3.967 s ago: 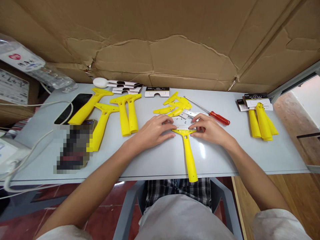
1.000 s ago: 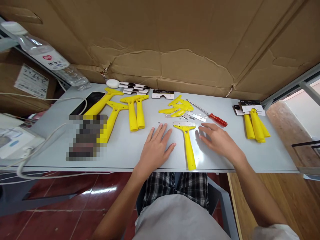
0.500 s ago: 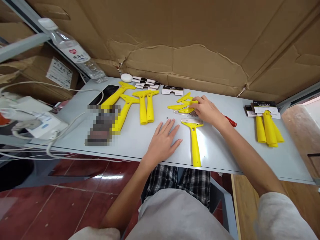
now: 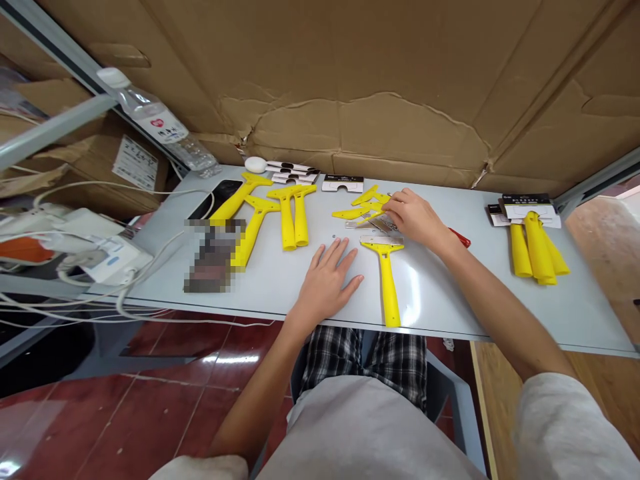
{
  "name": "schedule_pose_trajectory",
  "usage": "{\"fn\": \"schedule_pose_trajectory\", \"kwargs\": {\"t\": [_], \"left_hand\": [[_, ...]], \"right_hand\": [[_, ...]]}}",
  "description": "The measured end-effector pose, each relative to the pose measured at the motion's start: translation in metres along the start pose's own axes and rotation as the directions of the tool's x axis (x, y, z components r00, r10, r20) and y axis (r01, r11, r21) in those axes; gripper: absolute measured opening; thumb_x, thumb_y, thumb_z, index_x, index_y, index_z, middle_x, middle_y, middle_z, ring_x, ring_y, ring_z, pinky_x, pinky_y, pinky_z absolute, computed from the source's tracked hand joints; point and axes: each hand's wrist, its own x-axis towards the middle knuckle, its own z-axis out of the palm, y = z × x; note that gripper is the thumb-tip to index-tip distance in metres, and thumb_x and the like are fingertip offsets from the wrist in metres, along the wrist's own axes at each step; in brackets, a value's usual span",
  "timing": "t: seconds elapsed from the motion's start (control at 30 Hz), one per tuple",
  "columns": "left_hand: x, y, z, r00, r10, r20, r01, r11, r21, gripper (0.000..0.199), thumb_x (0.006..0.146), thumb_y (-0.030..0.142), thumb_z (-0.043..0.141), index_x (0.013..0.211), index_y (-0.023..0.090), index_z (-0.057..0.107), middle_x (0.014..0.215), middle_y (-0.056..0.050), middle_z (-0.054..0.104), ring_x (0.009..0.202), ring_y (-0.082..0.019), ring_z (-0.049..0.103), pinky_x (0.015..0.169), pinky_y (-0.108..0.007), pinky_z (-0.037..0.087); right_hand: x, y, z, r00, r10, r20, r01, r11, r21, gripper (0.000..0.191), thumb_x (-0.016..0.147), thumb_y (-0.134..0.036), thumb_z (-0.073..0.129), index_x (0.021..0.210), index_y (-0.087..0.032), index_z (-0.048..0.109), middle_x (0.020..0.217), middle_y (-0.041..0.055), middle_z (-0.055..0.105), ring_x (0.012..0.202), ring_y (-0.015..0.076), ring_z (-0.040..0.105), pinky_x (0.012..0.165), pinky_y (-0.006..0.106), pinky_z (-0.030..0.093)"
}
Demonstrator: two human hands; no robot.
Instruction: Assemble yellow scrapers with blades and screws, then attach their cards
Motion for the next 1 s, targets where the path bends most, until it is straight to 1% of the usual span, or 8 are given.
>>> {"fn": "schedule_pose_trajectory", "kwargs": {"t": [0.23,0.33,0.43,0.53,0.63,0.7,0.83,1.0], "left_hand": [[0.000,-0.002,0.001,0.999,-0.003,-0.042,0.000,0.998,-0.070,0.052,0.110,0.043,0.056,0.154,0.019,0.065,0.175,-0.019,0.051,0.166,-0.039,0.042,0.136,-0.067,0.033],[0.002,0.000,-0.009,0.973,-0.011,-0.230,-0.039,0.976,-0.214,0.035,0.109,0.036,0.057,0.136,0.023,0.075,0.156,-0.015,0.069,0.151,-0.033,0.061,0.128,-0.061,0.048],[0.009,0.004,-0.027,0.898,-0.009,-0.440,-0.135,0.946,-0.293,0.024,0.109,0.030,0.058,0.120,0.024,0.079,0.132,-0.012,0.080,0.125,-0.026,0.075,0.113,-0.050,0.061],[0.027,0.009,-0.044,0.867,0.040,-0.497,-0.223,0.923,-0.315,0.019,0.107,0.028,0.063,0.114,0.024,0.080,0.121,-0.009,0.082,0.111,-0.023,0.078,0.099,-0.043,0.065],[0.053,0.011,-0.053,0.864,0.068,-0.499,-0.290,0.877,-0.383,0.017,0.105,0.024,0.065,0.111,0.022,0.081,0.119,-0.007,0.083,0.078,-0.014,0.073,0.075,-0.031,0.063],[0.071,0.011,-0.055,0.869,0.064,-0.490,-0.309,0.844,-0.438,0.016,0.104,0.026,0.067,0.112,0.022,0.081,0.117,-0.007,0.083,0.069,-0.010,0.067,0.067,-0.027,0.059],[0.099,0.009,-0.052,0.945,0.030,-0.325,-0.235,0.754,-0.613,0.030,0.103,0.041,0.074,0.124,0.020,0.080,0.111,-0.007,0.083,0.072,-0.011,0.070,0.066,-0.025,0.058],[0.109,0.005,-0.044,0.995,0.019,-0.095,-0.091,0.520,-0.849,0.048,0.098,0.053,0.080,0.132,0.019,0.078,0.096,-0.007,0.082,0.073,-0.015,0.073,0.062,-0.025,0.057]], "right_hand": [[-0.049,0.018,-0.001,0.974,0.171,-0.147,-0.116,0.939,0.324,0.034,0.105,-0.033,0.053,0.114,-0.018,0.083,0.103,0.0126,0.079,0.084,0.0251,0.069,0.085,0.042,0.056],[-0.063,0.018,-0.002,0.947,0.247,-0.203,-0.149,0.903,0.402,0.033,0.103,-0.035,0.056,0.113,-0.019,0.083,0.100,0.0111,0.078,0.082,0.0233,0.068,0.082,0.041,0.059],[-0.064,0.015,-0.002,0.928,0.299,-0.221,-0.142,0.835,0.531,0.034,0.099,-0.039,0.060,0.116,-0.019,0.083,0.107,0.0112,0.075,0.087,0.0225,0.070,0.080,0.039,0.061],[-0.058,0.007,-0.006,0.924,0.341,-0.170,-0.131,0.703,0.699,0.038,0.096,-0.045,0.068,0.122,-0.020,0.080,0.111,0.0103,0.074,0.091,0.0225,0.072,0.079,0.039,0.063],[-0.049,-0.005,-0.015,0.930,0.344,-0.128,-0.099,0.571,0.815,0.047,0.091,-0.050,0.078,0.129,-0.023,0.075,0.109,0.0065,0.075,0.086,0.0207,0.073,0.080,0.040,0.065],[-0.043,-0.014,-0.023,0.939,0.328,-0.108,-0.076,0.500,0.862,0.053,0.088,-0.052,0.083,0.132,-0.026,0.070,0.105,0.0040,0.075,0.082,0.0200,0.073,0.081,0.042,0.066],[-0.032,-0.024,-0.033,0.965,0.262,-0.017,-0.086,0.375,0.923,0.068,0.082,-0.050,0.092,0.140,-0.027,0.064,0.098,0.0010,0.076,0.085,0.0215,0.076,0.082,0.042,0.067],[-0.022,-0.028,-0.032,0.984,0.152,0.094,-0.136,0.299,0.944,0.084,0.075,-0.046,0.099,0.148,-0.029,0.060,0.097,-0.0007,0.076,0.083,0.0190,0.075,0.083,0.040,0.067]]}}
